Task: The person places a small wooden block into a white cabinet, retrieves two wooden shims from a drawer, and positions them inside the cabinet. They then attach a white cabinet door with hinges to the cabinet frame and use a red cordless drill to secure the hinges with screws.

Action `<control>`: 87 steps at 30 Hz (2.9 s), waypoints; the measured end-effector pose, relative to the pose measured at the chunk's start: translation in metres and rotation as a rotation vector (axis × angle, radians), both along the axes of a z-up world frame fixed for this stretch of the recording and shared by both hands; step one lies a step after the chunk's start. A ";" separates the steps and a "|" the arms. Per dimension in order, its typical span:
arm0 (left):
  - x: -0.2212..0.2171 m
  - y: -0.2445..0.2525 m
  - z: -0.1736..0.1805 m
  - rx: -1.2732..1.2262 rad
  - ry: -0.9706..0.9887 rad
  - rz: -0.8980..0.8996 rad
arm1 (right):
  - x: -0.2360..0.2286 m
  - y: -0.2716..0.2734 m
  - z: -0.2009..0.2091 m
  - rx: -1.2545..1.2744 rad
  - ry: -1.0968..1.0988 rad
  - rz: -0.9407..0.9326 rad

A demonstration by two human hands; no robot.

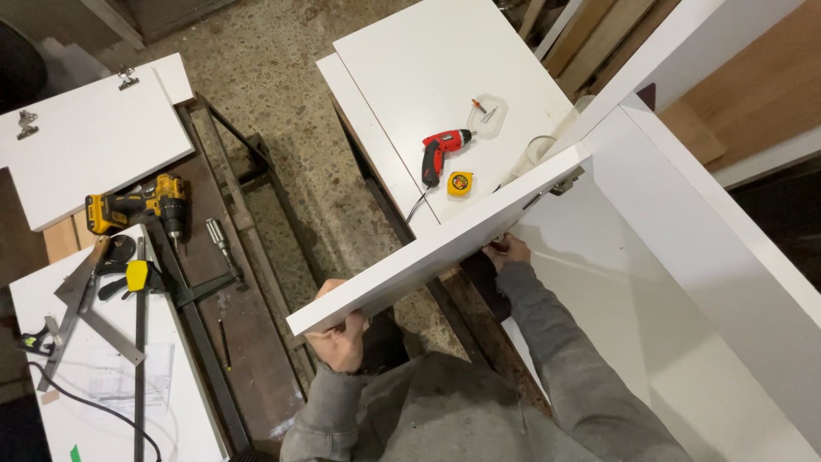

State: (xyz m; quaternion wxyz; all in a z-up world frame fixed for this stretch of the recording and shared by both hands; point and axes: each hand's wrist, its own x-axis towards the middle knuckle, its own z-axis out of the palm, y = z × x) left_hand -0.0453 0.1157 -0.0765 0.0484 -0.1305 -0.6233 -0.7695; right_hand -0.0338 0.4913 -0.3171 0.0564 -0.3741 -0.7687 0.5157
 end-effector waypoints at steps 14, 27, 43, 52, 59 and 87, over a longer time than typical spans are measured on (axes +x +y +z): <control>0.011 0.006 0.041 -0.020 0.096 0.015 | 0.000 -0.025 0.000 -0.338 0.095 -0.438; 0.003 0.007 0.049 -0.150 0.172 0.068 | 0.006 -0.048 0.032 -0.703 0.369 -0.272; 0.018 0.023 0.097 -0.223 0.283 0.236 | 0.015 -0.035 0.024 -0.514 0.385 -0.110; 0.013 0.021 0.098 -0.227 0.363 0.202 | 0.000 -0.015 0.005 -0.627 0.488 -0.118; 0.015 0.019 0.099 -0.237 0.350 0.199 | 0.007 -0.010 0.024 -0.317 0.394 0.038; 0.009 0.021 0.095 -0.220 0.335 0.234 | 0.070 -0.013 0.259 0.015 0.741 -0.157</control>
